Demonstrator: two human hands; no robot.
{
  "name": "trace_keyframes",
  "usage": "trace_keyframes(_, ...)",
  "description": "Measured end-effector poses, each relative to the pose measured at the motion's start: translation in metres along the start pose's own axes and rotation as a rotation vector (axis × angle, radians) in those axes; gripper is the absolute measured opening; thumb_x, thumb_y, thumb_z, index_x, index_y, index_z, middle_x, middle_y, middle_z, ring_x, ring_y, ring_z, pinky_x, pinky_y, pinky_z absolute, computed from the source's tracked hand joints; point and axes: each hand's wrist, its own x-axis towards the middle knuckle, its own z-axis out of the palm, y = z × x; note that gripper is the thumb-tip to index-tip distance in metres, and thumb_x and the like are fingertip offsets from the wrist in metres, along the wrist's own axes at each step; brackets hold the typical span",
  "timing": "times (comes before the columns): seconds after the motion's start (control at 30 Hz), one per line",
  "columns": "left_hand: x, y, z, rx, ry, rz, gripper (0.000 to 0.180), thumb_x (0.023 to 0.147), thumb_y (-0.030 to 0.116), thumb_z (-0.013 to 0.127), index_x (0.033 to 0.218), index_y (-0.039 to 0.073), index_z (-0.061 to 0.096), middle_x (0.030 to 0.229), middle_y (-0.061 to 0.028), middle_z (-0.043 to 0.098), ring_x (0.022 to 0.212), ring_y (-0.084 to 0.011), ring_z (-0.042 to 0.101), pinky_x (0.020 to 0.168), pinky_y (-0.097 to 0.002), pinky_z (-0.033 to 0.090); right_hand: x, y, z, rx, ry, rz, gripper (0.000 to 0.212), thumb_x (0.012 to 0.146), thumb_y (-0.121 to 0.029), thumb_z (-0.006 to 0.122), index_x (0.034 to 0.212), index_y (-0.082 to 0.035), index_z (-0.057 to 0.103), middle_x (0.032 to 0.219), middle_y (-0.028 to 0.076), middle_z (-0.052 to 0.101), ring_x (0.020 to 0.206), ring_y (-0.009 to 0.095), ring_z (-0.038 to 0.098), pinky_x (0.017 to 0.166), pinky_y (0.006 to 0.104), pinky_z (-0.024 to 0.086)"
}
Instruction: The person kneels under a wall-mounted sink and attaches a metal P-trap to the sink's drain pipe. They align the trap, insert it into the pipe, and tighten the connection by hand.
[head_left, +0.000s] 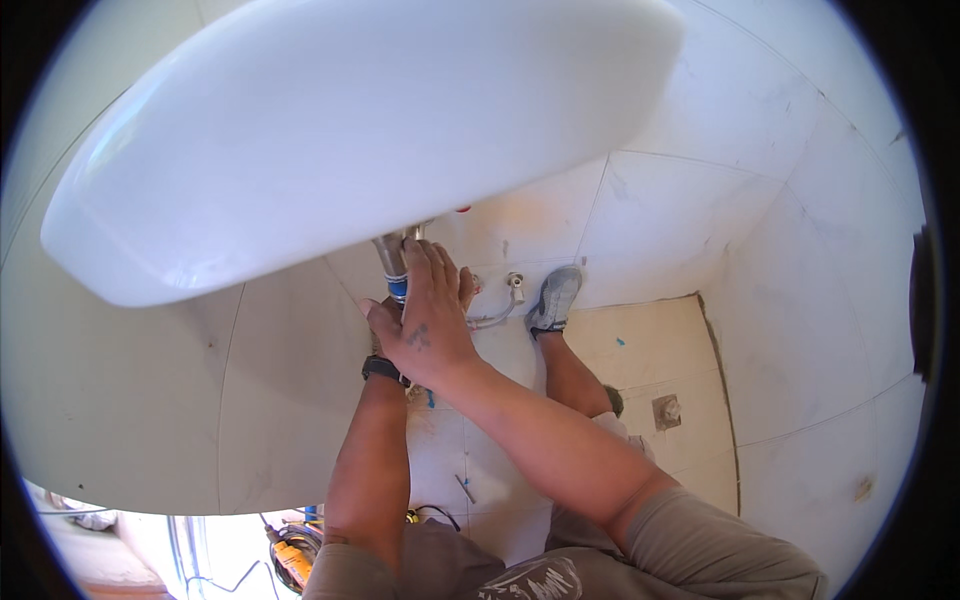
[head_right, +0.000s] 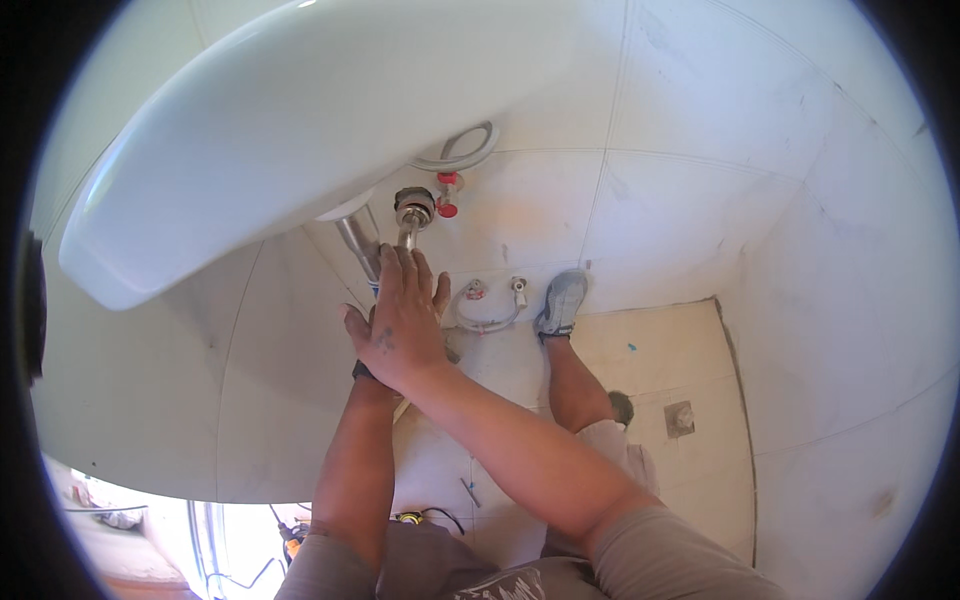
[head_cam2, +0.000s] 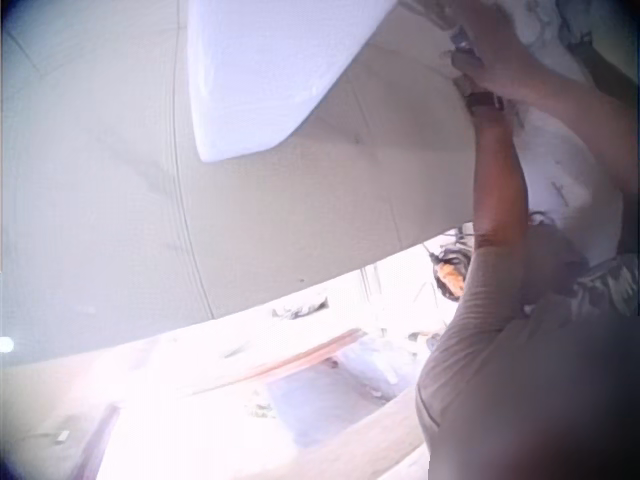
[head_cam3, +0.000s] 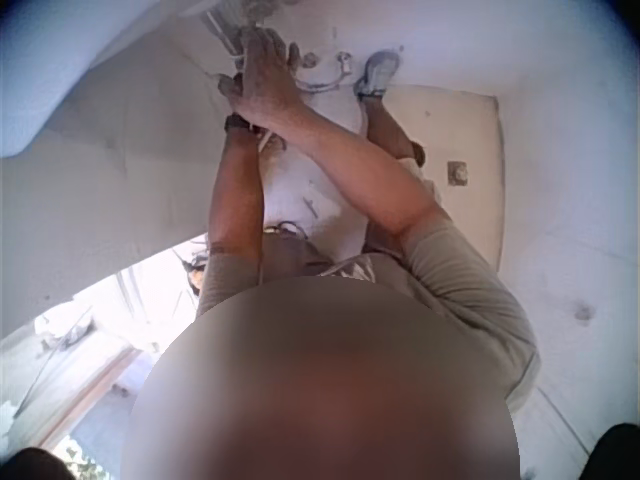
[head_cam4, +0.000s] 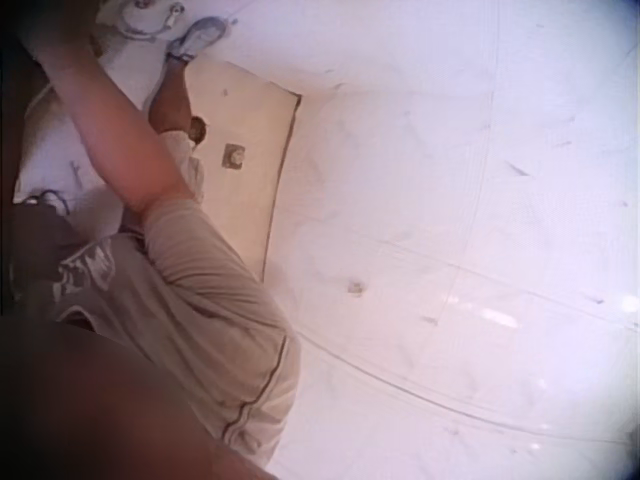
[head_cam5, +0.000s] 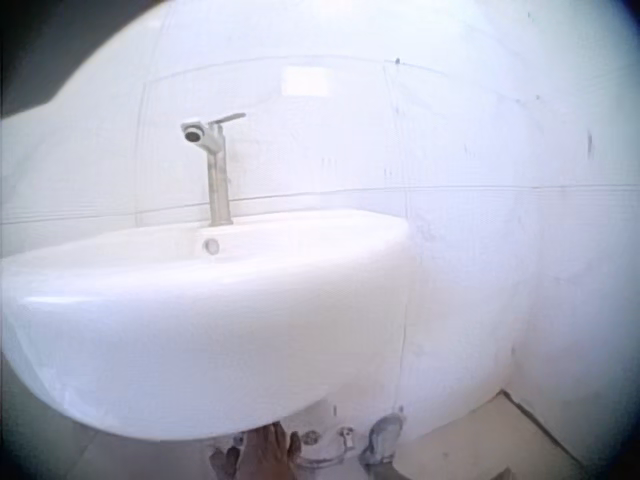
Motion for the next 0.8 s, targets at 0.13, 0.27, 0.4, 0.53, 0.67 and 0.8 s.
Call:
trace_keyframes(0.13,0.003,0.001,0.0,0.065,-0.041,0.025,0.054,0.092,0.035,0.077,0.134,0.003,0.061,0.123,-0.0144,0.07,0.113,-0.0268,0.065,0.098,-0.041,0.051,0.033,0.008,-0.005,0.266,0.008,-0.013,0.07,0.087,-0.032,0.076,0.137,0.006,0.046,0.128,0.031,0.063,0.126,0.044,0.059,0.112,0.0653,0.032)
trace_keyframes(0.27,0.004,-0.001,-0.003,0.114,-0.105,0.025,0.058,0.094,0.036,0.075,0.139,0.004,0.059,0.132,-0.0145,0.067,0.122,-0.0273,0.063,0.104,-0.0408,0.049,0.071,0.011,0.014,0.341,0.016,0.036,0.049,0.086,-0.03,0.075,0.116,0.003,0.054,0.094,0.027,0.072,0.094,0.045,0.07,0.097,0.0554,0.047)
trace_keyframes(0.4,0.002,-0.001,-0.002,0.044,-0.125,-0.029,0.06,0.095,0.034,0.075,0.143,0.003,0.057,0.139,-0.0144,0.065,0.13,-0.0265,0.06,0.109,-0.0402,0.047,0.075,0.017,0.031,0.275,0.183,-0.069,0.045,0.086,-0.031,0.075,0.11,0.003,0.057,0.085,0.024,0.072,0.086,0.045,0.071,0.091,0.0534,0.051)
trace_keyframes(0.53,-0.005,0.009,0.005,-0.128,-0.033,-0.041,0.051,0.091,0.024,0.079,0.133,-0.001,0.063,0.128,-0.0127,0.071,0.119,-0.021,0.065,0.101,-0.038,0.051,0.079,0.024,0.03,0.319,0.18,-0.081,0.042,0.084,-0.032,0.076,0.105,0.002,0.061,0.081,0.022,0.072,0.084,0.043,0.072,0.093,0.0524,0.048)
trace_keyframes(0.67,-0.006,0.027,0.009,-0.225,0.068,-0.052,0.032,0.089,0.018,0.08,0.112,-0.003,0.072,0.106,-0.0092,0.078,0.1,-0.0159,0.071,0.087,-0.0348,0.055,0.085,0.023,0.021,0.289,0.049,-0.052,0.035,0.082,-0.029,0.075,0.1,0.0,0.065,0.079,0.02,0.072,0.084,0.04,0.072,0.095,0.05,0.046)
trace_keyframes(0.8,-0.002,0.035,0.012,-0.27,0.14,0.084,0.025,0.089,0.016,0.08,0.103,-0.003,0.074,0.097,-0.0079,0.079,0.09,-0.0139,0.071,0.081,-0.0337,0.055,0.08,0.019,0.024,0.276,0.122,-0.052,0.031,0.08,-0.025,0.073,0.099,-0.002,0.066,0.08,0.019,0.072,0.084,0.04,0.072,0.096,0.0485,0.045)
